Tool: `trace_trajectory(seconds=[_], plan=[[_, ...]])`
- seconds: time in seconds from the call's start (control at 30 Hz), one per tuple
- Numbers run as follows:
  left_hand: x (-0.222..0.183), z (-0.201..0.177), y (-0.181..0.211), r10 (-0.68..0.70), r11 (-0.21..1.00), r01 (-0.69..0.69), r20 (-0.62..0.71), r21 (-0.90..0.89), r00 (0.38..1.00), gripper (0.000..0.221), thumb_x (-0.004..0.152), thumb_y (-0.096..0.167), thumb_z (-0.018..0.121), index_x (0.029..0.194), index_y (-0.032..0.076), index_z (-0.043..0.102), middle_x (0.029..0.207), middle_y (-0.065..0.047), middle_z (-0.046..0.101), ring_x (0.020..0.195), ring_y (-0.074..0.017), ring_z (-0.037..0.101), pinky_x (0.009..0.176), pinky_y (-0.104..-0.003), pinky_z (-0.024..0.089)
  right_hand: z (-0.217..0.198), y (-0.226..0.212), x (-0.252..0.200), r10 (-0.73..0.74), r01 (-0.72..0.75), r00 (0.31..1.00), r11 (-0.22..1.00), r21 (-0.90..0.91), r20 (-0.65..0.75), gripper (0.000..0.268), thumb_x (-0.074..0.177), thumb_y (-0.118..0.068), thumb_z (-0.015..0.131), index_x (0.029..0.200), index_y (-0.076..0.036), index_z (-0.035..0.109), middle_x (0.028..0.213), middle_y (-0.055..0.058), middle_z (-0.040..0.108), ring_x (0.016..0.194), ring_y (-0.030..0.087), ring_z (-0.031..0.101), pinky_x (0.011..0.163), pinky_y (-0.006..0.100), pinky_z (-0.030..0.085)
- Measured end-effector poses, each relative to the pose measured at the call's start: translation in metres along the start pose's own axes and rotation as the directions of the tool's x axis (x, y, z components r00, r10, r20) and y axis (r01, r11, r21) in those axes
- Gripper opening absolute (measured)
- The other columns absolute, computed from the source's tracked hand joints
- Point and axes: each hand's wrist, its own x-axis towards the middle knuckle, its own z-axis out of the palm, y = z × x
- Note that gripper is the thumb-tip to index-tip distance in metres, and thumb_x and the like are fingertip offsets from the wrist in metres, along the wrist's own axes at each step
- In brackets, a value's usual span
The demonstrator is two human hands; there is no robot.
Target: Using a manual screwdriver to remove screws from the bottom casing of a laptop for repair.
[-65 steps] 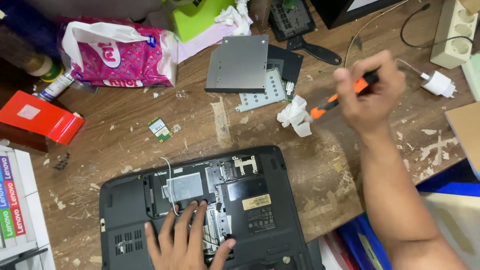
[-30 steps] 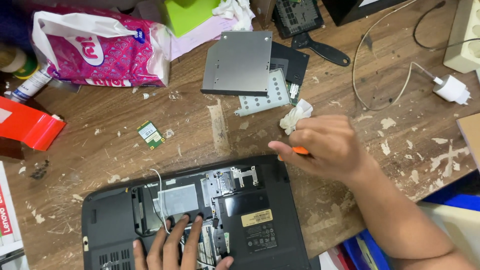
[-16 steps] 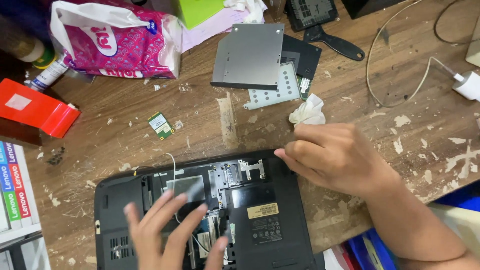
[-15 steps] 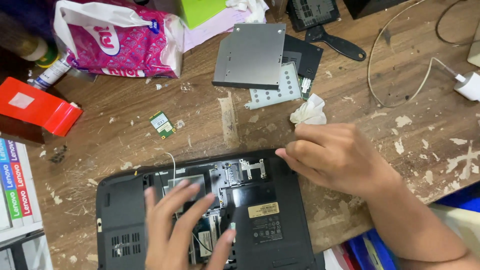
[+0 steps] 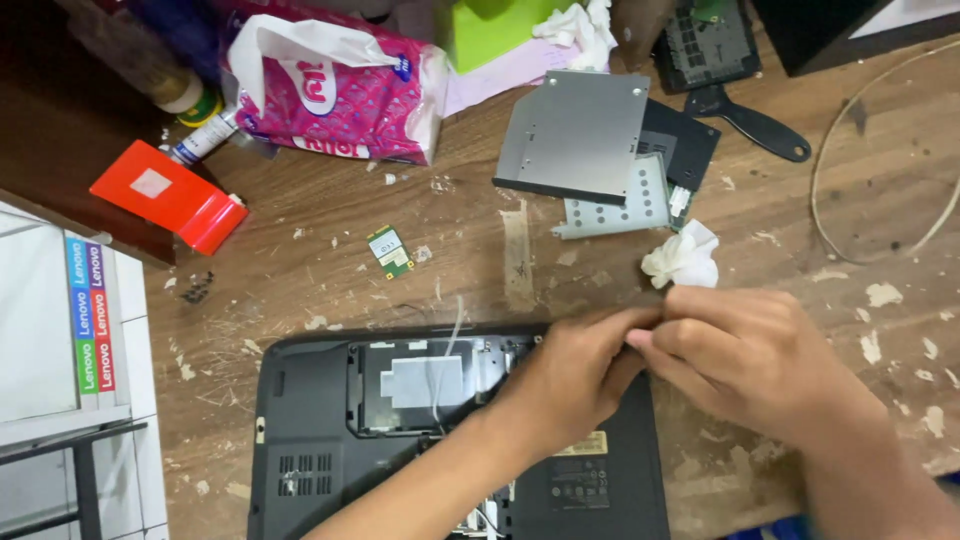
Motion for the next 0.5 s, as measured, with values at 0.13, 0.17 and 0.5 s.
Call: trace_trajectory(seconds=[0.13, 0.17, 0.5], plan=[[0.005, -0.006, -0.003, 0.166, 0.986, -0.167, -0.049, -0.017, 0.985, 0.027, 0.117, 0.015, 0.052, 0.132, -0.003, 0.065, 0.137, -0.023, 0.072, 0.133, -0.0427, 0.070, 0.118, -0.050, 0.057, -0.004, -0.003, 0.000, 0.015, -0.015, 1.000, 1.000, 0.014, -0.013, 0.026, 0.102, -0.012, 0.071, 0.086, -0.010, 0.050, 0.068, 0.005, 0.047, 0.050, 0.025, 0.037, 0.044, 0.038, 0.033], [0.006, -0.006, -0.008, 0.185, 0.982, -0.182, -0.043, 0.052, 0.982, 0.021, 0.115, 0.012, 0.057, 0.130, 0.002, 0.067, 0.132, -0.019, 0.074, 0.128, -0.0409, 0.072, 0.114, -0.050, 0.055, -0.003, -0.001, -0.004, 0.055, -0.055, 0.998, 0.998, 0.019, 0.031, 0.021, 0.102, -0.016, 0.070, 0.089, -0.011, 0.054, 0.068, 0.006, 0.046, 0.050, 0.026, 0.038, 0.046, 0.039, 0.034], [0.005, -0.006, -0.002, 0.268, 0.913, -0.217, -0.107, 0.346, 0.958, 0.008, 0.112, 0.004, 0.067, 0.115, 0.005, 0.073, 0.101, -0.011, 0.076, 0.110, -0.0363, 0.064, 0.120, -0.051, 0.047, -0.001, -0.009, 0.008, 0.182, -0.186, 0.983, 0.971, 0.150, 0.041, 0.017, 0.092, -0.016, 0.072, 0.087, -0.012, 0.057, 0.062, 0.005, 0.040, 0.054, 0.028, 0.030, 0.051, 0.041, 0.028]])
